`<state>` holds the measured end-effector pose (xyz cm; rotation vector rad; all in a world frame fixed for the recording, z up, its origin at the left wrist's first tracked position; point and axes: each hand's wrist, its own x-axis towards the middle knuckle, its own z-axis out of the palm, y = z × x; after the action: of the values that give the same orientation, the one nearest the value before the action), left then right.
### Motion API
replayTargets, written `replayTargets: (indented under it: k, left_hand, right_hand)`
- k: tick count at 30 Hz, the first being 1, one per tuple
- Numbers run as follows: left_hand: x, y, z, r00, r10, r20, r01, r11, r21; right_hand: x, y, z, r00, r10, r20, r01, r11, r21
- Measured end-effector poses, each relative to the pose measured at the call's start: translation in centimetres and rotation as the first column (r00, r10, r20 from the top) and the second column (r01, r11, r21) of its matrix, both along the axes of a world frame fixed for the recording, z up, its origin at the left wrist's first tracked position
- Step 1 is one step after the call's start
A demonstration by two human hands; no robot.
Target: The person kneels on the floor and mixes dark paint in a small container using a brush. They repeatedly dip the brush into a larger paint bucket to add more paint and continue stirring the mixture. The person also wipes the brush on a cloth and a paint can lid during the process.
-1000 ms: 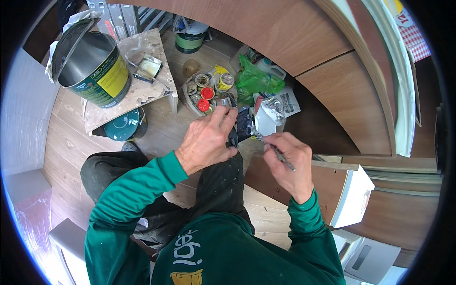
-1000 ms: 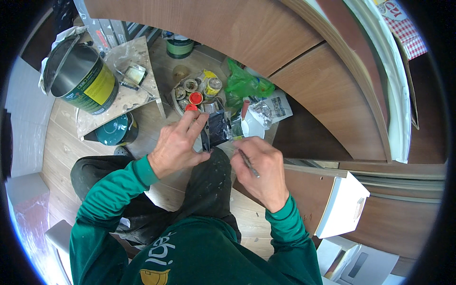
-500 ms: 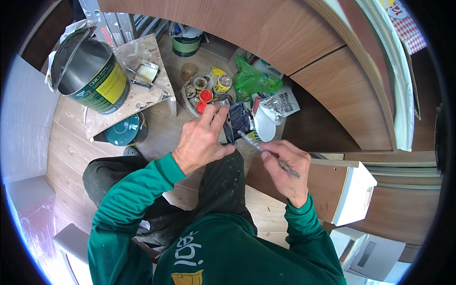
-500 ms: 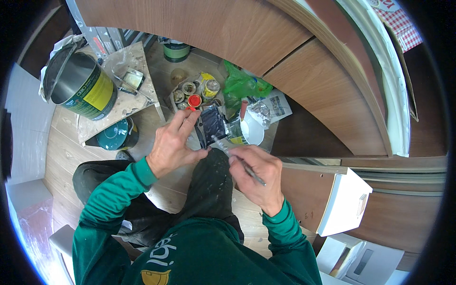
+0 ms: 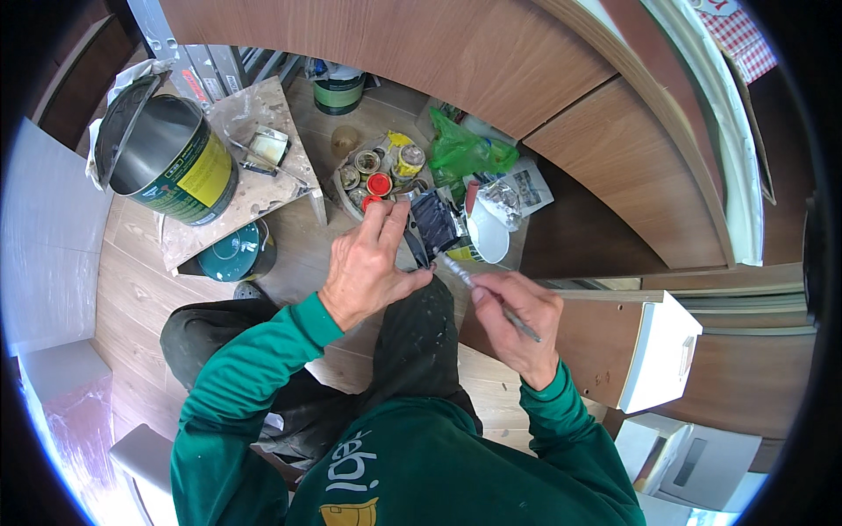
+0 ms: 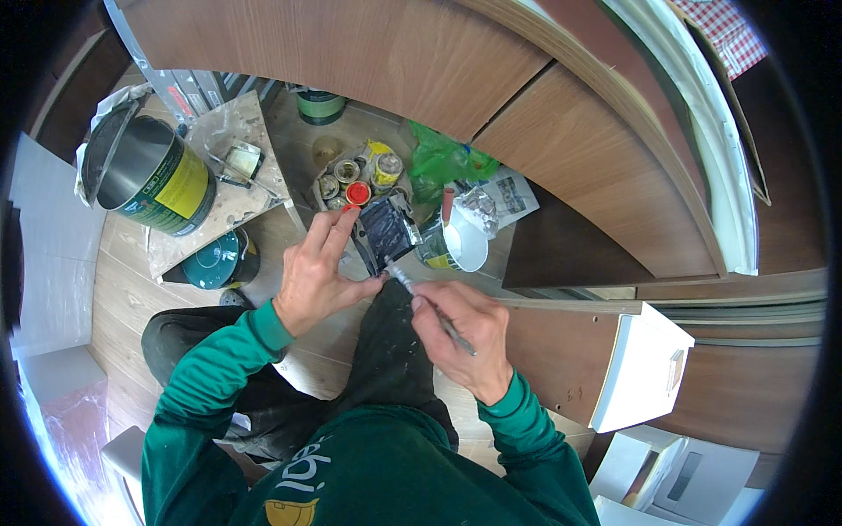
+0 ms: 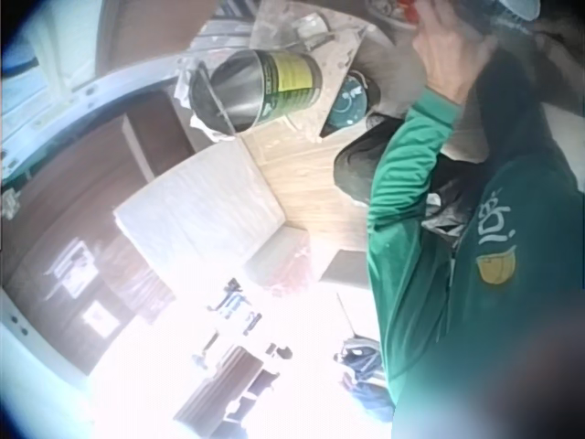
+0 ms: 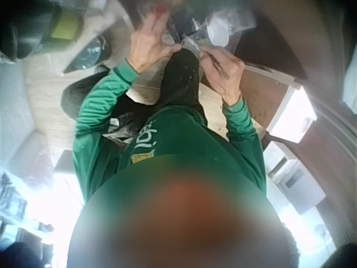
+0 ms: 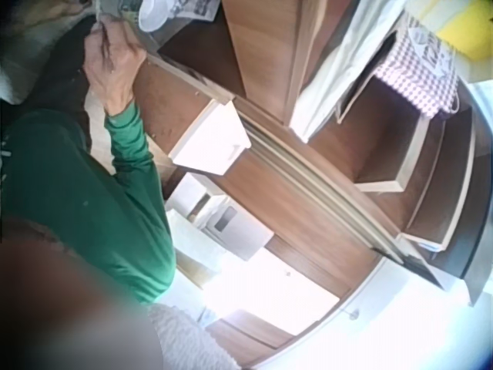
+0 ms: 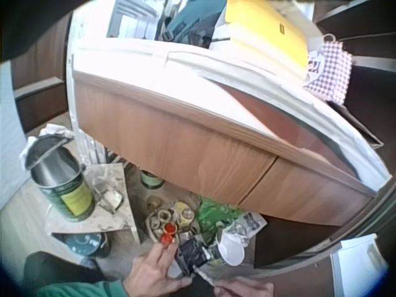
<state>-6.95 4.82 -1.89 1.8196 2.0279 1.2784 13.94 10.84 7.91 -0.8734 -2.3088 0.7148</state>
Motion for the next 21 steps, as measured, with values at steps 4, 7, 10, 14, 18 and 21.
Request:
replayTargets:
  k: [4, 7, 10, 14, 18, 21]
  left_hand:
    - [0.1, -0.1, 0.0, 1.0, -0.01, 0.001, 0.01, 1.0, 0.012]
    - [0.2, -0.1, -0.1, 0.999, -0.028, -0.033, 0.028, 1.0, 0.0]
    - [0.1, -0.1, -0.2, 1.0, -0.021, -0.023, 0.021, 1.0, 0.005]
    - [-0.1, -0.2, -0.3, 1.0, -0.003, -0.021, 0.003, 1.0, 0.012]
    - [0.0, -0.1, -0.3, 1.0, 0.008, 0.014, -0.008, 0.999, 0.048]
    - [-0.1, 0.0, -0.4, 1.0, 0.019, 0.022, -0.021, 0.998, 0.062]
  right_hand:
    - [0.0, 0.3, 0.2, 0.997, -0.05, 0.06, 0.052, 0.998, -0.035]
    - [-0.6, 0.7, -0.5, 0.998, -0.044, 0.043, 0.042, 0.998, 0.038]
    - [-1.0, 0.8, -0.9, 1.0, -0.027, -0.005, 0.028, 0.997, 0.065]
    - [-0.7, 0.8, -0.5, 0.998, 0.054, 0.025, -0.055, 0.998, 0.014]
    - [-0.6, 0.7, -0.5, 1.0, -0.025, 0.006, 0.025, 1.0, 0.015]
    - [-0.6, 0.5, -0.8, 0.998, 0.039, -0.045, -0.038, 0.999, 0.014]
